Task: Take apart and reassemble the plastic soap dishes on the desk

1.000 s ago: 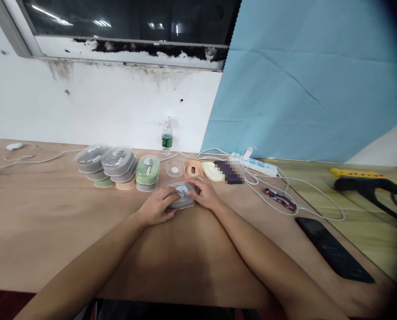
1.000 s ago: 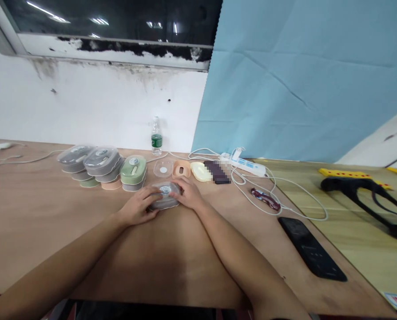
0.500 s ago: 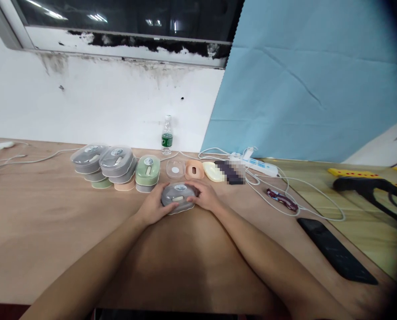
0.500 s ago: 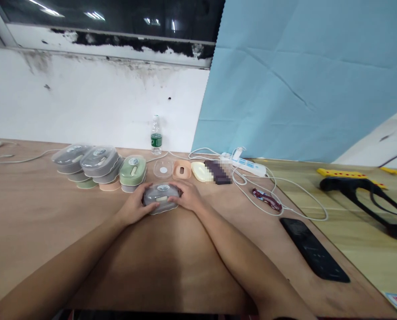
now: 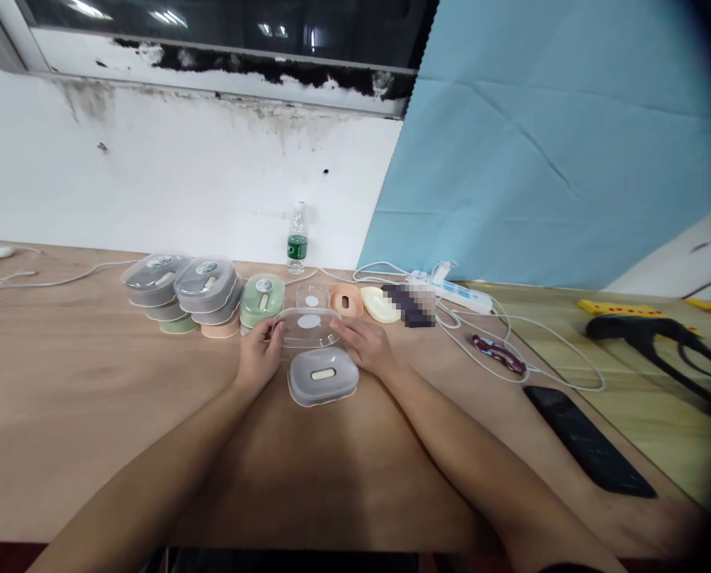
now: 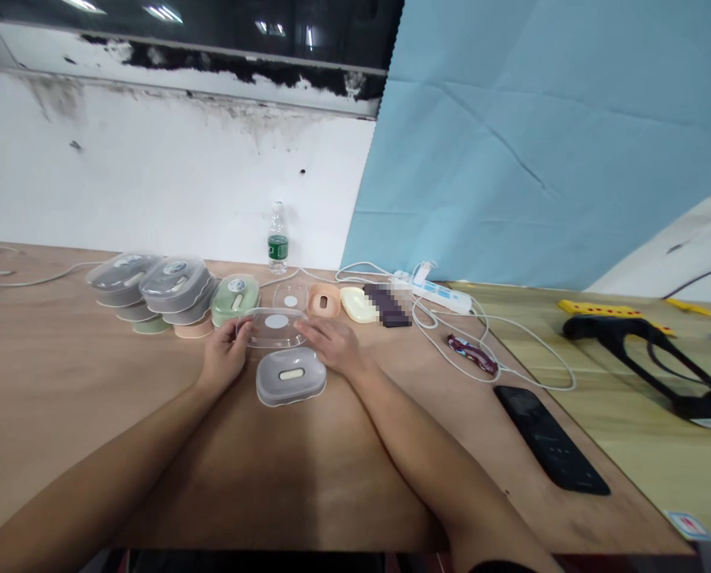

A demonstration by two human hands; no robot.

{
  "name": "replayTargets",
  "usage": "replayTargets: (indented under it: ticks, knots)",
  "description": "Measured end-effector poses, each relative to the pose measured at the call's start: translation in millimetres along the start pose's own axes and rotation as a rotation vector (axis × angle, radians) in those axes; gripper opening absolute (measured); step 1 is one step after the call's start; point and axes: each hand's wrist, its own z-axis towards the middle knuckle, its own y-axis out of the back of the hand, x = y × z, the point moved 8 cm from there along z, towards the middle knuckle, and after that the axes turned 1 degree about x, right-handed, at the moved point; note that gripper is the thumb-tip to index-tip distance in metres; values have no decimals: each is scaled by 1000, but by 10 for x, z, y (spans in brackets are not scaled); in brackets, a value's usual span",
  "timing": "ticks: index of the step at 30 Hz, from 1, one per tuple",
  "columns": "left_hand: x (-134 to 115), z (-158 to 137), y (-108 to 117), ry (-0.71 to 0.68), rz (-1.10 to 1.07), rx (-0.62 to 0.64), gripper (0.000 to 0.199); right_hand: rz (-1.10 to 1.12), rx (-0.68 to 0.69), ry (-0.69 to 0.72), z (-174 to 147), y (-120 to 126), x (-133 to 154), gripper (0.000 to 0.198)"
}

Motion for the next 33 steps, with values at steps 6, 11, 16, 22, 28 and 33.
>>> replayTargets:
  ticks: [6, 11, 16, 22, 28, 33]
  knots:
    - [-20, -52, -92, 2, -122, 93, 43, -38, -22, 27, 4, 24, -22, 43]
    - [-206, -188, -263, -143, 17, 331, 80, -106, -105, -111, -10, 52, -155, 34]
    - [-344, -307, -443, -303, 196, 556, 75, -150, -167, -233, 62, 7, -278, 29]
    - [-369, -350, -487, -313, 216, 643, 51, -248, -122, -219, 289, -146, -391, 30]
    - [-332, -371, -468, -291, 201, 665, 51, -279, -85, -103, 524, -287, -354, 29]
    - [-312, -382, -497, -304, 216, 702, 52, -305, 99, -37, 608, -532, -260, 27]
